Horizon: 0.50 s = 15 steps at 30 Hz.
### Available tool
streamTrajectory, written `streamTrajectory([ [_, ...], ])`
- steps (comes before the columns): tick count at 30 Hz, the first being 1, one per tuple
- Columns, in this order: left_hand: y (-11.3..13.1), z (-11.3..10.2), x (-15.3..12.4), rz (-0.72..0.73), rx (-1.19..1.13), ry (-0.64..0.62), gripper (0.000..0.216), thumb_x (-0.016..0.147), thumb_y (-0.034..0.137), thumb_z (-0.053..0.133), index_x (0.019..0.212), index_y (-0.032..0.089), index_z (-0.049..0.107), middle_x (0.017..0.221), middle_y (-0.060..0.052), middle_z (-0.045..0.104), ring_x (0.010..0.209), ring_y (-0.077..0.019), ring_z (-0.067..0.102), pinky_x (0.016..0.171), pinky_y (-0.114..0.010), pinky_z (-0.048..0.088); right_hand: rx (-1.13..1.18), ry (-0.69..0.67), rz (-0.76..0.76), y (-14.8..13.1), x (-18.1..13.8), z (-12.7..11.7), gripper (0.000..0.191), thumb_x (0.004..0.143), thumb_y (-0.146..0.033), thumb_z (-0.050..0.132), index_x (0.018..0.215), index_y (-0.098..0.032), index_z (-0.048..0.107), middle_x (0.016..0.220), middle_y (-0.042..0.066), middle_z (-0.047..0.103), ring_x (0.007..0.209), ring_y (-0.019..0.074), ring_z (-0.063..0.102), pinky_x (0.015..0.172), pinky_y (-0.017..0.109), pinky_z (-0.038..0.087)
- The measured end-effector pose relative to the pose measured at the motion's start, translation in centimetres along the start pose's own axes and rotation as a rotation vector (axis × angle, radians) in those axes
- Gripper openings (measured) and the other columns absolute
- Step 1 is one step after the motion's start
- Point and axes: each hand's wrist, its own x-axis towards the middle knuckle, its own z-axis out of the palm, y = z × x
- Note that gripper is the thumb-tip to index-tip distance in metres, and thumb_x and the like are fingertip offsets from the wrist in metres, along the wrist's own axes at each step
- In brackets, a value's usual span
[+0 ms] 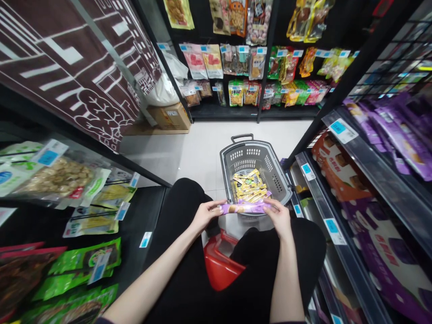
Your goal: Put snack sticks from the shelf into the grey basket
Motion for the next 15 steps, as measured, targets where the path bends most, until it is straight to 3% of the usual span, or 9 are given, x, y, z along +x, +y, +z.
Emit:
streamTrajectory([
  [4, -0.42, -0.02, 0.31, -0.002, 0.023, 0.067, 0.057, 0.046, 0.019, 0.081, 0.100, 0.010, 0.065, 0.082, -0.009, 0.073, 0.077, -0.0230, 0.068, 0.075, -0.036, 0.056, 0.041, 0.043, 0.042, 0.36, 0.32, 0.09, 0.057, 0.054, -0.028, 0.080, 0.108, -0.017, 0.063, 0.089, 0.007, 0.070, 0.082, 0.0223, 0.065, 0.078, 0.039, 0.054],
  [7, -0.70, 0.01, 0.35, -0.021, 0.019, 0.082, 0.045, 0.049, 0.023, 0.079, 0.090, 0.009, 0.068, 0.067, -0.005, 0.072, 0.066, -0.0201, 0.068, 0.071, -0.035, 0.057, 0.073, 0.111, 0.077, 0.62, 0.51, 0.02, 0.052, 0.054, -0.029, 0.079, 0.102, -0.015, 0.065, 0.075, 0.005, 0.070, 0.070, 0.0187, 0.065, 0.069, 0.035, 0.055],
  [11, -0.87, -0.12, 0.46, -0.009, 0.010, 0.098, 0.044, 0.048, 0.024, 0.080, 0.088, 0.010, 0.069, 0.074, -0.007, 0.073, 0.073, -0.0206, 0.068, 0.075, -0.033, 0.056, 0.070, 0.111, 0.033, 0.67, 0.57, 0.01, 0.041, 0.055, -0.029, 0.079, 0.092, -0.015, 0.068, 0.080, 0.006, 0.071, 0.075, 0.0194, 0.066, 0.074, 0.035, 0.054],
  [15, -0.74, -0.27, 0.55, 0.002, 0.026, 0.120, 0.041, 0.050, 0.028, 0.079, 0.086, 0.010, 0.069, 0.073, -0.006, 0.072, 0.072, -0.0205, 0.068, 0.073, -0.032, 0.056, 0.041, 0.062, 0.025, 0.38, 0.41, 0.10, 0.042, 0.054, -0.029, 0.080, 0.093, -0.016, 0.068, 0.088, 0.008, 0.071, 0.081, 0.0220, 0.066, 0.079, 0.039, 0.053],
])
